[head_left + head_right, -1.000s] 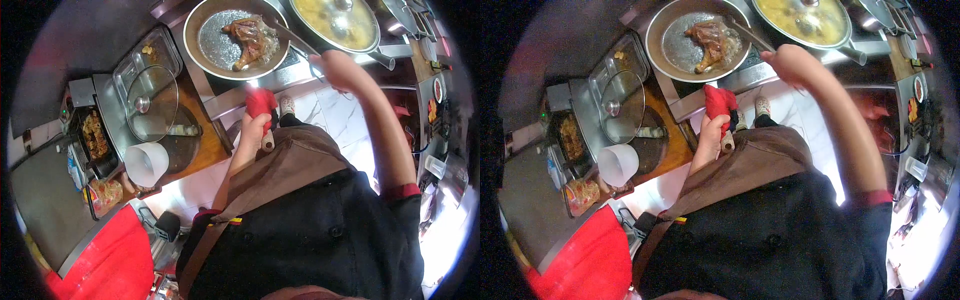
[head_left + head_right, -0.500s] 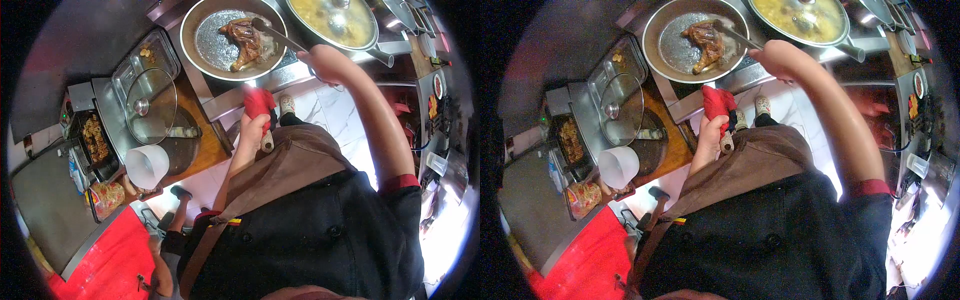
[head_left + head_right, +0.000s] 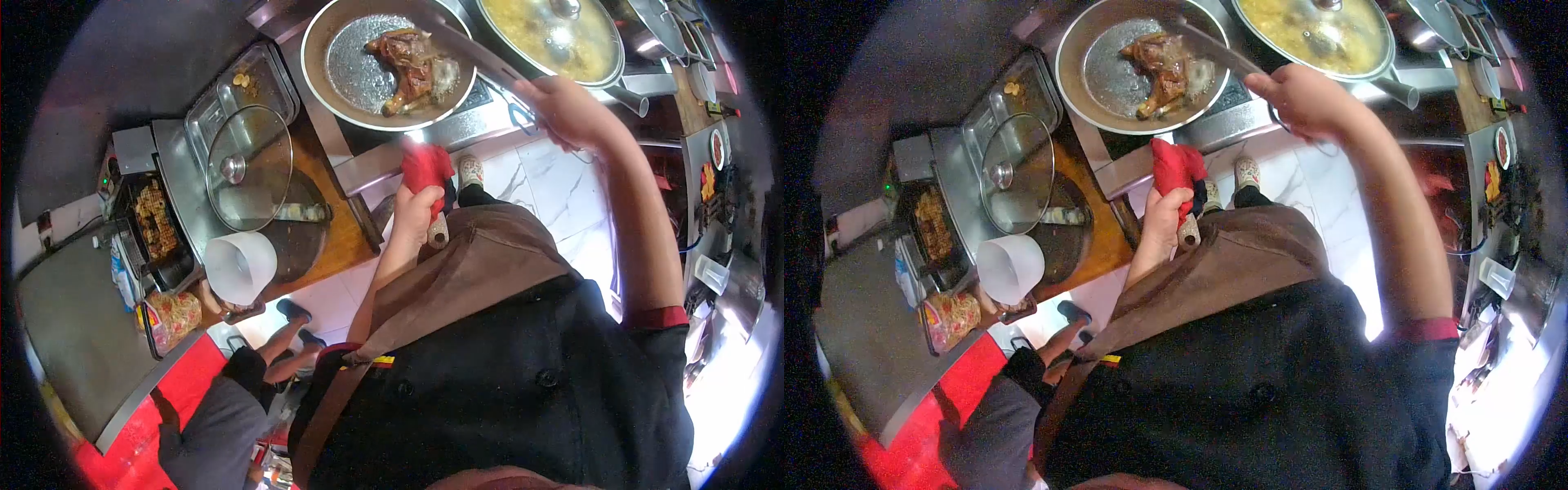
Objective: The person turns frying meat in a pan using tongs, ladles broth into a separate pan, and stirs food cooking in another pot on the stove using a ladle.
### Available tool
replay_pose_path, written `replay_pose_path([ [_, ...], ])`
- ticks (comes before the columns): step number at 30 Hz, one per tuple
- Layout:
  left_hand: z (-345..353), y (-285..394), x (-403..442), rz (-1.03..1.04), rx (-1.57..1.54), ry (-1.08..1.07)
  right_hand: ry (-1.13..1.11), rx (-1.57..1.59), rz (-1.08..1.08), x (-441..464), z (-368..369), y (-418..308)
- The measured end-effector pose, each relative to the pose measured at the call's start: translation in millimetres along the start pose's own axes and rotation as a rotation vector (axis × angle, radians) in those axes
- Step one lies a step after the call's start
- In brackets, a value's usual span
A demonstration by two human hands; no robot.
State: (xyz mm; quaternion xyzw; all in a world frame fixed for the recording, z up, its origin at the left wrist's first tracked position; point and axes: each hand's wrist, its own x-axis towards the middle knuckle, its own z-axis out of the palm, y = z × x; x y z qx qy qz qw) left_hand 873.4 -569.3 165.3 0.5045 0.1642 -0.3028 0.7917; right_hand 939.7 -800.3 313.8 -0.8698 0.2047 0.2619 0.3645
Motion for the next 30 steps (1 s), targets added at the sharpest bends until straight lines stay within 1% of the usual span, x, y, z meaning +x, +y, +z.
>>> replay_pose_path([
  [1, -4.0, -5.8, 1.0, -0.004, 0.001, 0.002, 0.008, -0.118, 0.000, 1.7, -0.2, -0.8],
  [2, -9.4, -13.7, 7.6, 0.035, 0.005, -0.004, 0.027, -0.233, -0.001, 5.2, -3.0, -0.6],
  [3, -13.8, -20.3, 12.5, 0.073, 0.009, -0.013, 0.091, -0.371, -0.140, 25.5, 5.5, 18.5],
  [4, -14.5, -20.8, 14.2, 0.075, 0.014, -0.021, 0.099, -0.367, -0.137, 30.2, 10.0, 18.4],
  [6, -17.6, -22.1, 14.6, 0.076, 0.028, -0.019, -0.011, -0.344, -0.018, 36.2, 17.8, 13.5],
  [8, -19.6, -19.2, 13.2, 0.046, 0.034, -0.017, -0.031, -0.293, -0.009, 20.4, 12.8, 6.1],
  [10, -23.3, -21.2, 14.0, 0.014, 0.030, -0.010, 0.093, -0.151, -0.049, 3.0, 5.0, -0.3],
  [11, -29.1, -24.9, 15.0, -0.027, -0.051, -0.049, 0.082, -0.235, -0.047, 3.0, 2.5, -4.1],
  [12, -32.4, -25.1, 17.4, -0.062, -0.126, -0.094, 0.087, -0.229, -0.047, 12.4, 7.2, 2.1],
  [14, -28.7, -17.2, 13.7, -0.069, -0.159, -0.099, 0.132, -0.410, -0.203, 30.9, 18.7, 11.8],
  [15, -27.2, -14.3, 12.6, -0.081, -0.200, -0.092, 0.123, -0.491, -0.221, 29.9, 21.6, 9.5],
  [16, -27.1, -12.7, 13.4, -0.076, -0.200, -0.092, 0.208, -0.518, -0.217, 18.8, 25.2, 1.1],
  [18, -30.0, -10.6, 12.1, -0.080, -0.184, -0.108, 0.301, -0.482, -0.235, 1.8, 25.5, -5.3],
  [19, -32.1, -9.9, 12.8, -0.078, -0.185, -0.105, 0.300, -0.482, -0.239, -4.2, 22.5, -7.5],
  [21, -36.6, -8.9, 14.6, -0.154, -0.238, -0.190, 0.308, -0.578, -0.228, -15.3, 15.6, -7.9],
  [22, -37.2, -8.3, 14.6, -0.150, -0.239, -0.188, 0.308, -0.579, -0.234, -19.3, 13.3, -5.5],
  [24, -37.4, -6.1, 15.2, -0.191, -0.254, -0.226, 0.394, -0.648, -0.259, -25.1, 9.4, -2.9],
  [25, -38.1, -4.6, 16.3, -0.186, -0.254, -0.227, 0.389, -0.689, -0.231, -27.0, 10.3, -4.7],
  [27, -40.7, -4.9, 17.8, -0.238, -0.330, -0.331, 0.393, -0.710, -0.230, -26.1, 15.3, -6.5],
  [28, -40.5, -6.2, 20.2, -0.236, -0.329, -0.333, 0.394, -0.732, -0.229, -24.4, 18.4, -6.9],
  [30, -40.6, -12.4, 26.3, -0.235, -0.259, -0.229, 0.388, -0.736, -0.249, -17.3, 25.2, -5.6],
])
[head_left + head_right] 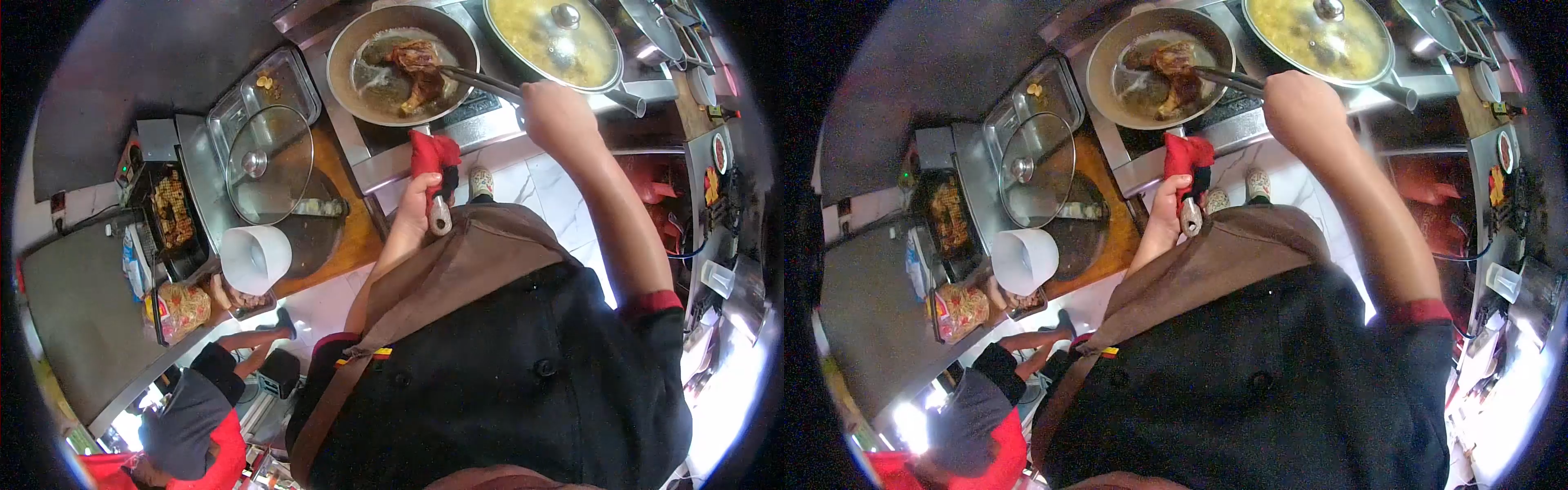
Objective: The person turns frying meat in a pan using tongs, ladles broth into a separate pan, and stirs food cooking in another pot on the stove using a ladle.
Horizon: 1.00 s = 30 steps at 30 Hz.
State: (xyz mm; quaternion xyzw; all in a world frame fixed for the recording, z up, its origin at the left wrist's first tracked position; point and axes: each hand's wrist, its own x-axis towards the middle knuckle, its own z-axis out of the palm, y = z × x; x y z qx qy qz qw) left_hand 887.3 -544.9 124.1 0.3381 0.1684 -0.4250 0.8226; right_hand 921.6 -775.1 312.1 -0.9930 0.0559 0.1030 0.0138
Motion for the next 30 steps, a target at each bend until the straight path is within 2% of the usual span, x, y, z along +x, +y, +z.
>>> replay_pose_path([
  [2, 5.6, 6.8, 0.5, 0.026, 0.015, -0.066, 0.009, -0.005, -0.018, 1.5, 2.2, -1.2],
  [4, 13.9, 6.8, -7.0, 0.212, 0.145, 0.089, -0.057, 0.049, 0.015, -0.6, 4.0, 0.3],
  [5, 9.0, 6.4, -12.3, 0.217, 0.142, 0.093, -0.056, 0.048, 0.008, -2.8, 7.3, 1.6],
  [7, -6.6, 13.2, -24.6, 0.423, 0.555, 0.139, -0.034, 0.098, 0.023, -5.9, 14.2, 9.4],
  [8, -14.1, 18.4, -36.9, 0.429, 0.554, 0.139, -0.029, 0.096, 0.020, -8.0, 17.3, 12.2],
  [10, -30.4, 25.1, -68.4, 0.324, 1.324, 0.497, -0.057, 0.071, 0.009, -12.8, 26.6, 17.4],
  [11, -36.2, 25.3, -78.2, 0.329, 1.324, 0.498, -0.059, 0.094, 0.027, -14.0, 37.4, 20.7],
  [13, -47.9, 20.0, -93.6, -0.097, 1.543, 0.621, -0.036, 0.182, 0.083, -22.2, 48.3, 20.2],
  [14, -53.6, 13.7, -99.5, -0.093, 1.540, 0.629, -0.017, 0.269, 0.140, -25.5, 53.2, 20.5],
  [16, -70.7, -0.3, -111.7, 0.183, 1.782, 0.824, -0.051, 0.320, 0.103, -33.6, 74.4, 28.0],
  [18, -79.6, -3.5, -123.6, 0.253, 1.792, 0.794, 0.133, 0.600, 0.138, -41.6, 103.9, 30.4],
  [20, -69.7, 4.5, -141.7, 0.536, 1.676, 0.600, 0.081, 0.595, 0.158, -48.3, 119.4, 34.2],
  [21, -90.6, 7.3, -141.2, 0.673, 1.747, 0.636, 0.076, 0.736, 0.224, -53.0, 125.0, 32.9],
  [22, -84.0, 26.7, -143.0, 0.931, 1.744, 0.708, 0.071, 0.878, 0.293, -57.2, 130.5, 31.7],
  [23, -74.8, 50.8, -140.3, 1.192, 1.725, 0.769, 0.073, 0.871, 0.309, -62.0, 136.2, 32.1],
  [24, -79.6, 74.5, -131.2, 1.141, 1.755, 1.130, 0.073, 0.871, 0.311, -64.8, 144.2, 32.4],
  [25, -59.8, 117.8, -130.2, 1.054, 1.655, 1.205, 0.130, 0.903, 0.327, -68.1, 152.3, 33.1],
  [26, -53.8, 153.9, -127.9, 0.853, 1.742, 1.333, 0.188, 0.933, 0.342, -70.9, 155.6, 34.2],
  [27, -65.8, 180.9, -117.6, 0.744, 1.848, 1.442, 0.191, 0.928, 0.346, -70.9, 141.1, 30.4],
  [28, -77.6, 204.6, -108.5, 0.627, 1.950, 1.548, 0.111, 0.842, 0.331, -69.1, 114.8, 21.9],
  [29, -88.4, 223.1, -99.5, 0.631, 1.950, 1.539, 0.031, 0.755, 0.320, -68.1, 99.4, 17.2],
  [30, -99.5, 238.1, -90.3, 0.369, 1.910, 1.440, 0.035, 0.752, 0.327, -66.2, 96.6, 18.0],
])
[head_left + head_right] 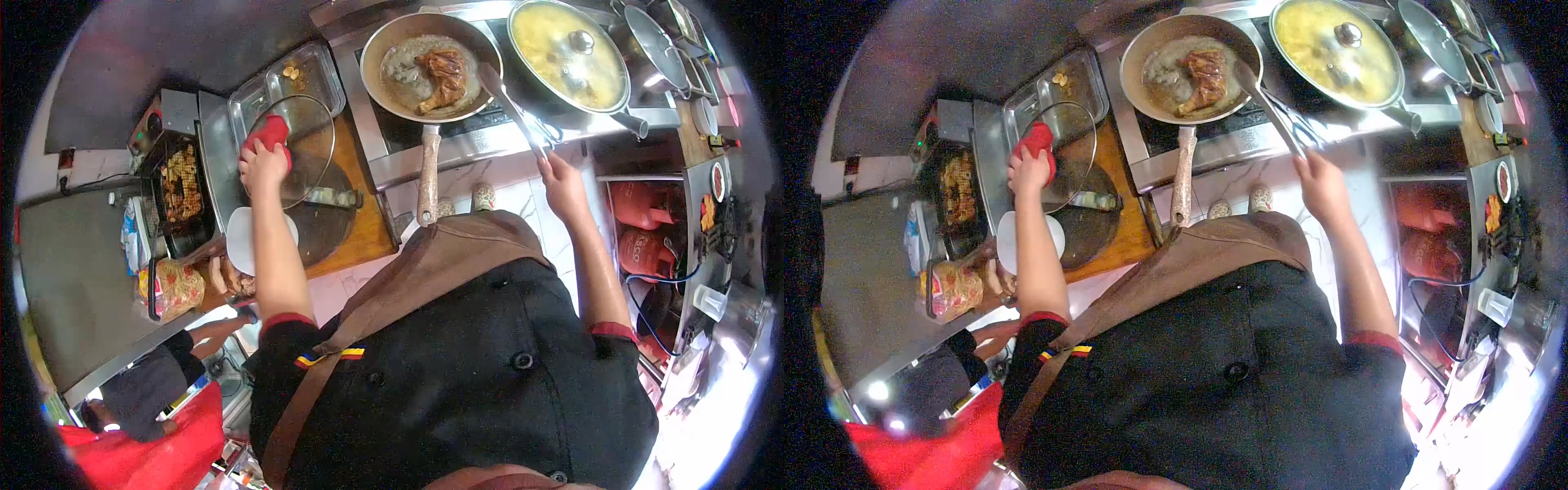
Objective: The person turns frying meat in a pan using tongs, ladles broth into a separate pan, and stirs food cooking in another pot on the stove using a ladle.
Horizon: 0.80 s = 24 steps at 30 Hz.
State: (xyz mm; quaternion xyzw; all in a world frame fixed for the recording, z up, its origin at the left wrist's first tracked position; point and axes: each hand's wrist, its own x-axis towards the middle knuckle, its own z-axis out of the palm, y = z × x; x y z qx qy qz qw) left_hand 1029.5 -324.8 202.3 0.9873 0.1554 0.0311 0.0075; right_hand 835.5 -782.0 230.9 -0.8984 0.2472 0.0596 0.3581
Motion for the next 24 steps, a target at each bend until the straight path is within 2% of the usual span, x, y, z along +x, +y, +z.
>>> replay_pose_path([
  [1, 5.8, -5.2, 14.7, -0.044, 0.006, -0.227, 0.004, -0.010, -0.033, 4.4, -2.3, -1.7],
  [2, 11.3, -15.3, 28.8, -0.030, 0.004, -0.224, 0.010, -0.017, -0.063, 8.0, -4.0, -2.4],
  [4, 14.2, -21.1, 47.4, 0.146, -0.056, -0.309, 0.018, 0.088, -0.030, 8.7, -4.6, 2.4],
  [5, 4.1, -16.4, 41.0, 0.217, -0.104, -0.241, 0.010, 0.185, -0.007, 6.2, -4.2, 6.2],
  [8, 11.4, -20.0, 62.3, 0.318, -0.191, -0.334, -0.035, 0.226, 0.108, -6.1, -3.9, 15.5],
  [10, 9.5, -18.8, 63.1, 0.282, -0.281, -0.390, -0.033, 0.223, 0.120, -18.6, -3.9, 18.2],
  [12, 2.3, -14.1, 59.4, 0.231, -0.316, -0.358, -0.027, 0.232, 0.133, -20.2, -4.4, 15.4],
  [14, -10.8, -9.1, 65.0, 0.259, -0.283, -0.354, 0.009, -0.083, -0.078, -10.6, -13.6, -7.6],
  [16, -21.4, -3.3, 73.3, 0.330, -0.288, -0.189, -0.060, -0.385, -0.038, 6.3, -28.1, -58.8],
  [17, -44.0, 15.3, 65.3, 0.315, -0.326, -0.196, -0.078, -0.394, -0.118, 18.0, -29.4, -70.2],
  [18, -56.6, 27.3, 66.2, 0.321, -0.326, -0.196, -0.131, -0.457, -0.091, 34.0, -24.9, -80.1],
  [20, -72.1, 51.4, 74.4, 0.476, -0.364, -0.127, -0.143, -0.450, -0.050, 47.0, -22.1, -100.2],
  [22, -76.0, 81.7, 80.7, 0.518, -0.336, -0.077, -0.203, -0.485, -0.206, 57.8, -21.5, -106.7],
  [24, -82.6, 114.8, 74.7, 0.563, -0.301, -0.035, -0.181, -0.484, -0.210, 55.2, -21.4, -106.0],
])
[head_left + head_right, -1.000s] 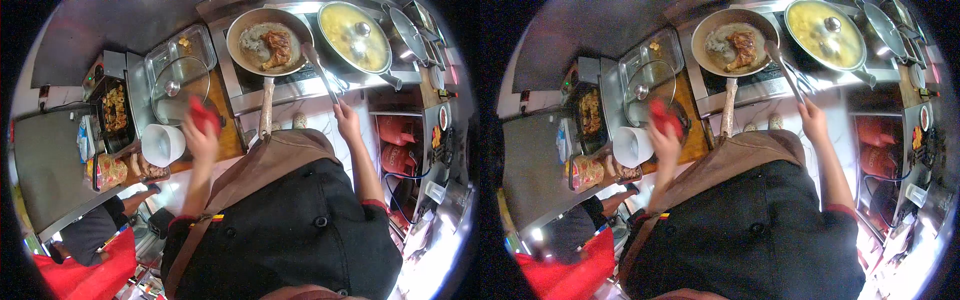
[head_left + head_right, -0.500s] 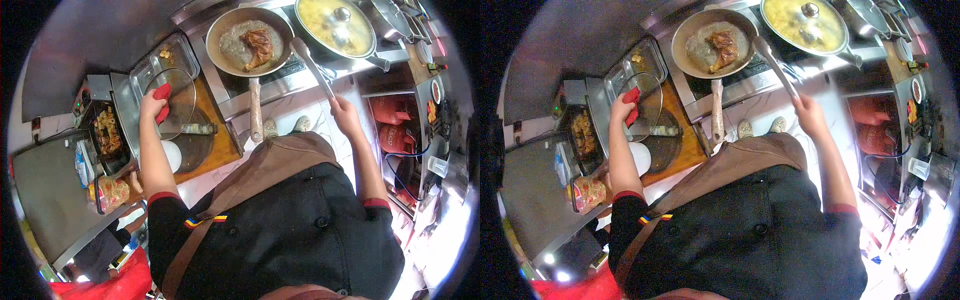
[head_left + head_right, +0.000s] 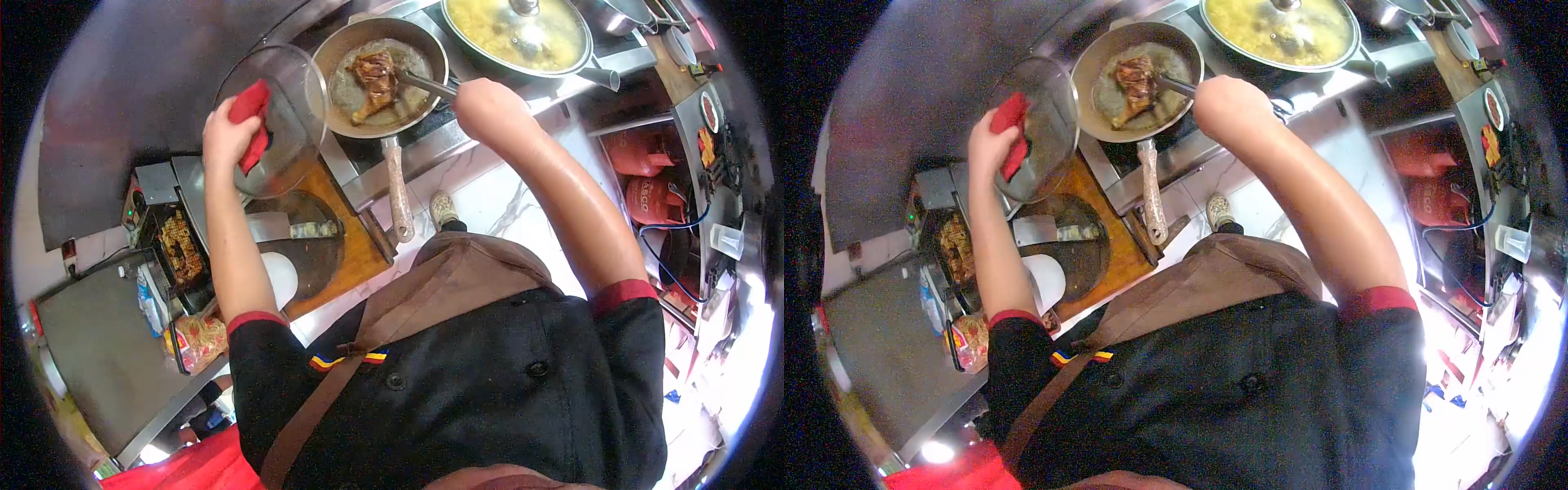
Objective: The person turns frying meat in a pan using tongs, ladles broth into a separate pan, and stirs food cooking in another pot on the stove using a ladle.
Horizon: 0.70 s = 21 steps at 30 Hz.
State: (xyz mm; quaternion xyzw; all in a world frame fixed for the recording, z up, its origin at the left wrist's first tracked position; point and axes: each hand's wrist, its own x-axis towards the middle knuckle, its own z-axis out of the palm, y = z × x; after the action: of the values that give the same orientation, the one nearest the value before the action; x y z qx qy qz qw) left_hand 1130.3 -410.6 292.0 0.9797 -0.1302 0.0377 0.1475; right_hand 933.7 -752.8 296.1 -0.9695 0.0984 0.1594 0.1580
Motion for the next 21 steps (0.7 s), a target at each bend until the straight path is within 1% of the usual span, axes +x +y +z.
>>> replay_pose_path([
  [2, 5.8, 43.4, 10.4, 0.096, 0.053, -0.036, 0.035, 0.001, 0.000, -5.6, -4.0, 5.4],
  [4, 29.2, 69.4, 22.1, 0.173, 0.005, -0.036, 0.085, 0.043, 0.090, -32.8, -6.1, 19.1],
  [6, 50.8, 103.9, 28.5, 0.242, 0.013, -0.042, 0.149, 0.155, 0.154, -62.3, -1.7, 39.0],
  [7, 62.6, 120.4, 30.8, 0.247, 0.011, -0.074, 0.148, 0.159, 0.163, -75.5, 1.9, 49.4],
  [9, 80.7, 154.2, 34.4, 0.244, 0.043, -0.173, 0.161, 0.400, 0.347, -101.2, 13.0, 70.9],
  [11, 106.1, 166.5, 42.3, 0.249, 0.066, -0.197, 0.169, 0.517, 0.439, -128.7, 37.4, 96.3],
  [12, 114.8, 171.5, 43.3, 0.244, 0.062, -0.203, 0.174, 0.525, 0.442, -143.0, 46.2, 105.0],
  [13, 120.0, 171.2, 45.2, 0.256, 0.066, -0.204, 0.175, 0.602, 0.482, -159.0, 54.4, 112.6],
  [17, 123.6, 165.2, 51.6, 0.261, 0.045, -0.246, 0.152, 0.824, 0.626, -203.9, 95.1, 144.5],
  [20, 132.1, 159.0, 50.9, 0.269, 0.069, -0.251, 0.106, 0.904, 0.689, -223.8, 107.2, 157.7],
  [21, 133.1, 159.9, 52.7, 0.270, 0.066, -0.255, 0.100, 0.921, 0.672, -228.9, 110.3, 163.4],
])
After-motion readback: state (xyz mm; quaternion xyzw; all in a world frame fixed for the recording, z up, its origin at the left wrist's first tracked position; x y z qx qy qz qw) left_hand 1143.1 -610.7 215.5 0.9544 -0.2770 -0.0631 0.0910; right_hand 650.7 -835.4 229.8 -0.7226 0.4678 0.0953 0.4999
